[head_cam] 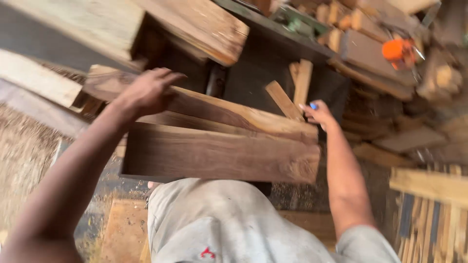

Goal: Measuring and marking wood blocks using a ruler and try square.

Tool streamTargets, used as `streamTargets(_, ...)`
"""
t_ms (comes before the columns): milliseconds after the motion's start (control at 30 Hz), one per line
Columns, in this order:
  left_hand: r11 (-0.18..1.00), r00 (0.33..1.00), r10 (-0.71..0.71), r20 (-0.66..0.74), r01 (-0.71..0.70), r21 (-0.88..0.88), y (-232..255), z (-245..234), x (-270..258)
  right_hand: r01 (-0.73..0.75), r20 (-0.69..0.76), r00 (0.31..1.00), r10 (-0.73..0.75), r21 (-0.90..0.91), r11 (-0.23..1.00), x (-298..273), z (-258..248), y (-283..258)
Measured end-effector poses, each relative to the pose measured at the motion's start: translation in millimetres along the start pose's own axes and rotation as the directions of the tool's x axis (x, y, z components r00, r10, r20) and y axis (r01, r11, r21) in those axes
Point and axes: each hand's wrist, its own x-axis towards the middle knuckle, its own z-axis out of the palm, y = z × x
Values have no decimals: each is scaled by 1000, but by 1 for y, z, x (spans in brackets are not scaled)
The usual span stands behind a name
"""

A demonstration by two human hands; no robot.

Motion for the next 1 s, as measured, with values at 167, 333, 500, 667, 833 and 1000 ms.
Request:
streamTargets(167, 973, 1000, -24, 17, 28, -230, -26, 30, 5, 55, 113, 992, -61, 54, 997, 24, 7, 8)
streamTargets(333, 874, 967, -175, -184, 67, -482, -5, -17, -14, 178, 80, 971, -226, 386, 905, 15, -17, -12)
streamTargets(500, 771, 837, -280, -470, -95, -629, 89, -85, -79, 820, -215, 561, -799, 15, 572, -57, -76, -55)
streamTargets(667, 830, 835, -72, -546, -253, -497, 202, -39, -136, 861, -171, 499, -849, 209, 464, -212, -36, -132)
streamTargets(833, 978, 834, -17, -551, -101, -183, 258, -19, -150, 869, -61, 440, -896, 282, 407, -351, 60, -194)
streamTargets(1000, 885, 873, -156, -461, -83, -457, 274, 3, -148, 871, -46, 487, -872, -46, 489, -443, 115, -213)
